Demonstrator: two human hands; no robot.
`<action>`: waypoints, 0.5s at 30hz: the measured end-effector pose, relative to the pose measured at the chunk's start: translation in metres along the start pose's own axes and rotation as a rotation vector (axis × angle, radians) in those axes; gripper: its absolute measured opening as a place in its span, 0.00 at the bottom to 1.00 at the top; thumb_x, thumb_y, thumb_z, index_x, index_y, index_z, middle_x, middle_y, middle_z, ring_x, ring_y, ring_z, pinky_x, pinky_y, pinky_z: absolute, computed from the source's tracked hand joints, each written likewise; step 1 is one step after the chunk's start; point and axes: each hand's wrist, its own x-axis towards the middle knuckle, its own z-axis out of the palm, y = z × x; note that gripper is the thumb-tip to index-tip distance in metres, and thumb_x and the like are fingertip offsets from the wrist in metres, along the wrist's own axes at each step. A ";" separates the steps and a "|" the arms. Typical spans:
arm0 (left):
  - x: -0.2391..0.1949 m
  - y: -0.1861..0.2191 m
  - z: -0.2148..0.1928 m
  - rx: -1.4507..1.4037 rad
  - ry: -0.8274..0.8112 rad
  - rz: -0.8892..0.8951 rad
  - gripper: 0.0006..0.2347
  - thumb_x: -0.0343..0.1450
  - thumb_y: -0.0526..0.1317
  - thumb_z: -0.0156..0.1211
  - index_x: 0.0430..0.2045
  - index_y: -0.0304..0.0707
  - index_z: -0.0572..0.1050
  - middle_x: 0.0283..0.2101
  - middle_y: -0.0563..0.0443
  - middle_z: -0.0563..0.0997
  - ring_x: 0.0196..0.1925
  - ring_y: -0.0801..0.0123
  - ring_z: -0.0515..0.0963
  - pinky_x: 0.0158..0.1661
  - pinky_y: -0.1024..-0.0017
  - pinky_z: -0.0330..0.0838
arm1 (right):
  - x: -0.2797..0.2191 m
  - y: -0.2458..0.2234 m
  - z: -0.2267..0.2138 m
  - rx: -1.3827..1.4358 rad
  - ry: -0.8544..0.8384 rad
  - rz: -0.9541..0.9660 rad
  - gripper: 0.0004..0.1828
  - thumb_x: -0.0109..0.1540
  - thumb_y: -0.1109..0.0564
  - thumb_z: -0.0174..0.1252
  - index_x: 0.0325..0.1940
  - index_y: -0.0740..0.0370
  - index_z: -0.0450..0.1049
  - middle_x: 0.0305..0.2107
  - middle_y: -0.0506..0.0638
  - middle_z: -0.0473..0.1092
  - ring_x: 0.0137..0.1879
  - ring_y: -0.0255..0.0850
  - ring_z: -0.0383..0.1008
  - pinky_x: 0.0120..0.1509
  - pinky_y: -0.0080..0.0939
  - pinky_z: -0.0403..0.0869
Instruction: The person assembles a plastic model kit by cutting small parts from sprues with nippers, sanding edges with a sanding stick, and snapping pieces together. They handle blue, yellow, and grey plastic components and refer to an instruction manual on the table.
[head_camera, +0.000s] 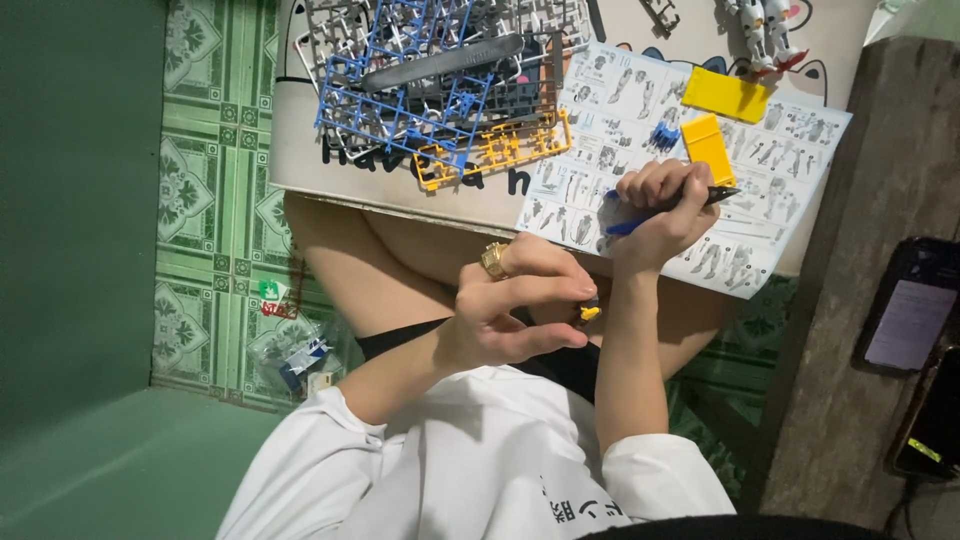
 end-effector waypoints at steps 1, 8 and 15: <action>-0.001 0.000 0.000 -0.006 -0.003 -0.017 0.11 0.61 0.37 0.68 0.32 0.30 0.78 0.35 0.43 0.78 0.37 0.63 0.78 0.39 0.69 0.74 | 0.000 0.000 -0.001 -0.020 -0.013 -0.013 0.20 0.67 0.53 0.37 0.19 0.54 0.56 0.10 0.45 0.49 0.15 0.36 0.54 0.22 0.31 0.63; 0.000 0.006 -0.001 0.007 -0.030 -0.074 0.11 0.63 0.36 0.67 0.34 0.30 0.77 0.35 0.44 0.78 0.37 0.65 0.79 0.40 0.71 0.73 | 0.001 -0.001 0.000 -0.032 -0.032 -0.047 0.20 0.67 0.52 0.37 0.19 0.52 0.56 0.09 0.44 0.49 0.14 0.35 0.53 0.21 0.30 0.63; 0.002 -0.009 -0.006 0.323 -0.071 -0.095 0.12 0.64 0.36 0.66 0.39 0.35 0.76 0.37 0.48 0.79 0.39 0.66 0.79 0.41 0.72 0.73 | -0.001 -0.002 0.001 -0.016 0.016 -0.015 0.20 0.67 0.52 0.37 0.19 0.54 0.57 0.09 0.45 0.51 0.15 0.35 0.53 0.21 0.32 0.62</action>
